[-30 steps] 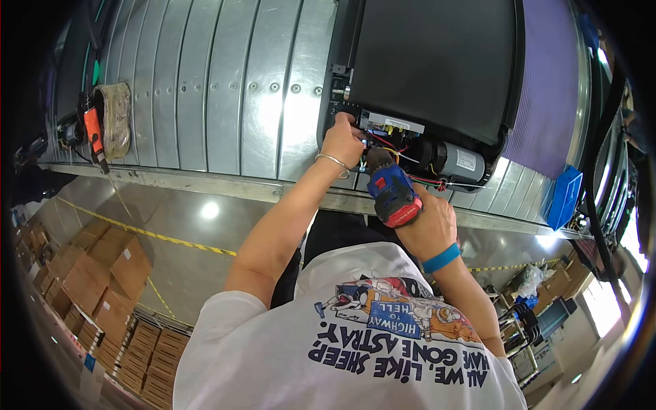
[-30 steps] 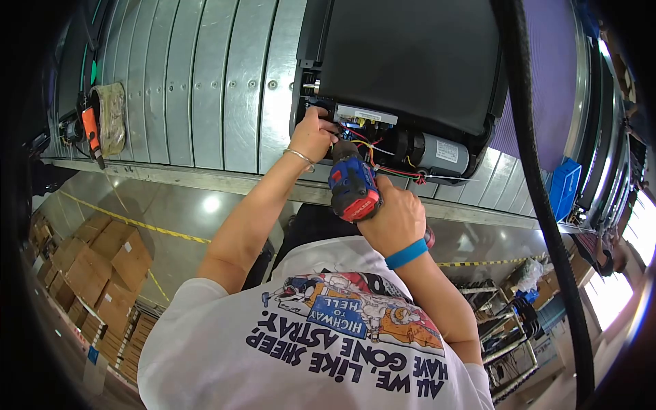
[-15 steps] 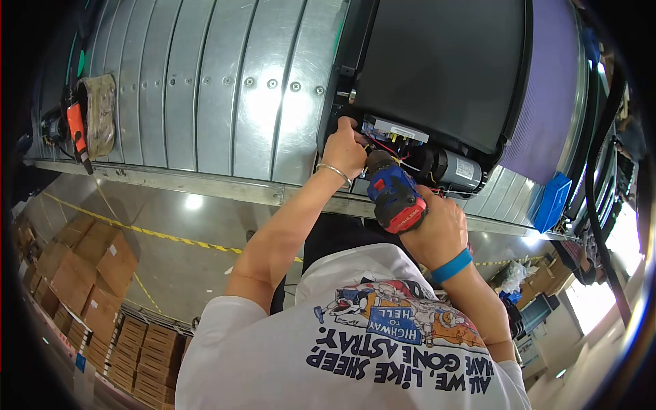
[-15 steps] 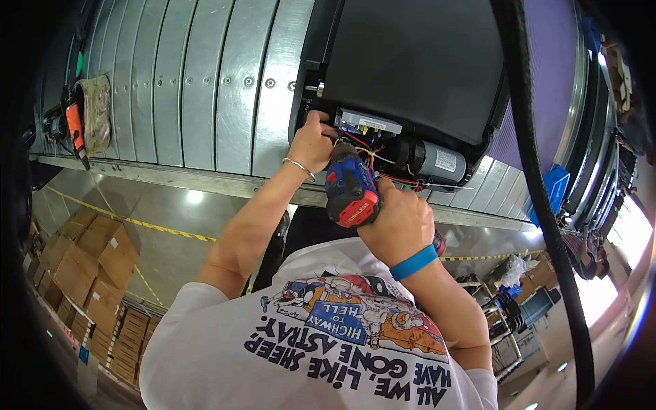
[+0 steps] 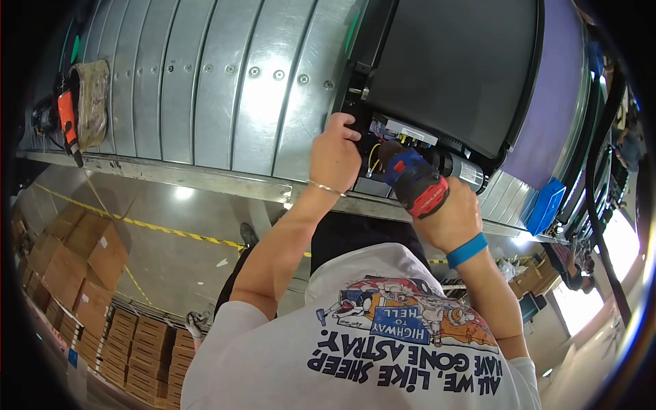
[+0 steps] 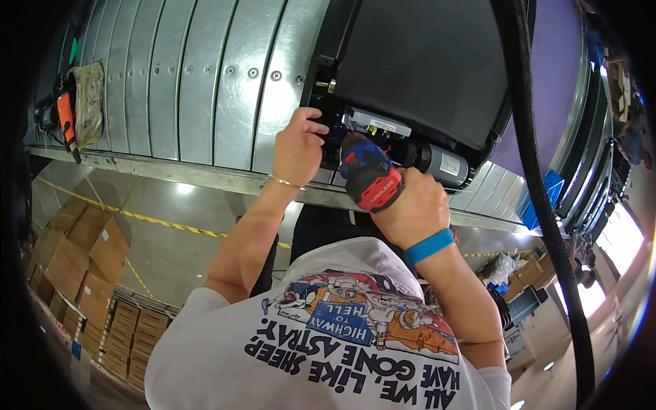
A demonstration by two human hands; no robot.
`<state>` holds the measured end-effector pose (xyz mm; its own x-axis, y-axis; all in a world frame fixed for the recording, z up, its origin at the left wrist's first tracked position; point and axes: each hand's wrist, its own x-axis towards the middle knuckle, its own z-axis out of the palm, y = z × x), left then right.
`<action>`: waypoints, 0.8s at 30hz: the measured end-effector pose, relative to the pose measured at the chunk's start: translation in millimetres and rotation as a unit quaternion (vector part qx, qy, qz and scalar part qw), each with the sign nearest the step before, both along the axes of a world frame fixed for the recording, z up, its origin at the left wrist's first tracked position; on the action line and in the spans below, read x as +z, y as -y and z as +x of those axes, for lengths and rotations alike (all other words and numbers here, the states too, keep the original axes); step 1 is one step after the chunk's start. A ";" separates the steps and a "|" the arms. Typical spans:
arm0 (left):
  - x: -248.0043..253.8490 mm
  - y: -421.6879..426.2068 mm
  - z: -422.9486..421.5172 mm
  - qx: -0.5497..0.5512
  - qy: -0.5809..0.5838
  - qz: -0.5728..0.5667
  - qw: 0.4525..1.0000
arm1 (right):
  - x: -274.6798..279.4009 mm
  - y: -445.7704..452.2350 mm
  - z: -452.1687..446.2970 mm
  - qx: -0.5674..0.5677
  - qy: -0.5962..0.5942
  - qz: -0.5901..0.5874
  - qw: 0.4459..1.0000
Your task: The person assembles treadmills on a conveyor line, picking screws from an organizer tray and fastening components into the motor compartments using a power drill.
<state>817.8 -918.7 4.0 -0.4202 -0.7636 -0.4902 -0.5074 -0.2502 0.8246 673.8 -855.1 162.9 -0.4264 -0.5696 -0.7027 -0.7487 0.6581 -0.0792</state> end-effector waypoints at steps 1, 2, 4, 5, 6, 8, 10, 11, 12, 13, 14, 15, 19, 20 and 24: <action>2.0 1.2 6.9 0.026 -0.005 0.007 1.000 | -2.8 -1.1 -3.0 0.011 0.003 -0.001 1.000; 3.3 1.9 14.3 0.053 -0.011 0.014 0.998 | -6.4 -2.9 -6.2 0.022 0.005 -0.002 1.000; 2.6 -0.5 27.4 0.098 -0.020 0.028 0.995 | -14.8 -6.4 -12.4 0.056 0.014 -0.021 0.998; 0.8 -3.6 33.5 0.116 -0.024 0.034 0.992 | -18.8 -7.9 -14.3 0.072 0.018 -0.031 0.997; -0.7 -7.0 38.1 0.135 -0.028 0.039 0.990 | -22.9 -8.2 -15.7 0.068 0.020 -0.025 0.997; -2.7 -16.3 44.0 0.154 -0.033 0.031 0.987 | -27.7 -10.2 -17.8 0.060 0.025 -0.017 0.998; -4.5 -25.6 47.8 0.171 -0.045 0.010 0.984 | -21.2 -7.4 -11.1 0.072 0.027 -0.007 0.997; -2.1 -31.6 49.5 0.167 -0.036 0.004 0.985 | -16.5 -9.4 -8.8 0.078 0.029 0.000 0.997; 2.4 -36.0 51.3 0.161 -0.028 -0.004 0.987 | -12.9 -17.5 -10.1 0.070 0.044 -0.033 0.996; 6.6 -38.6 51.0 0.151 -0.022 -0.014 0.988 | -9.7 -29.9 -15.6 0.060 0.056 -0.068 0.994; 9.5 -40.7 47.3 0.104 -0.044 -0.074 0.991 | -7.8 -47.1 -24.6 0.048 0.067 -0.102 0.991; 12.3 -45.4 42.2 0.053 -0.064 -0.129 0.988 | -30.0 -93.9 -41.0 0.005 0.112 -0.190 0.975; 22.5 -74.2 -0.7 -0.250 -0.008 -0.172 0.953 | 18.3 -146.6 -54.0 -0.138 0.128 -0.289 0.939; 21.1 -80.7 -12.1 -0.321 0.019 -0.180 0.929 | 31.0 -160.9 -55.8 -0.320 0.134 -0.259 0.902; 5.9 -99.3 -34.8 -0.448 0.183 -0.264 0.834 | 28.3 -240.2 -76.4 -0.400 0.101 -0.385 0.826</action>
<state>783.0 -819.4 9.9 -0.8342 -0.3739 -0.4053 -0.5378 0.7141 0.4482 597.5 -614.9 191.3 -0.8006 -0.4738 -0.3669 -0.0188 0.6318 -0.7749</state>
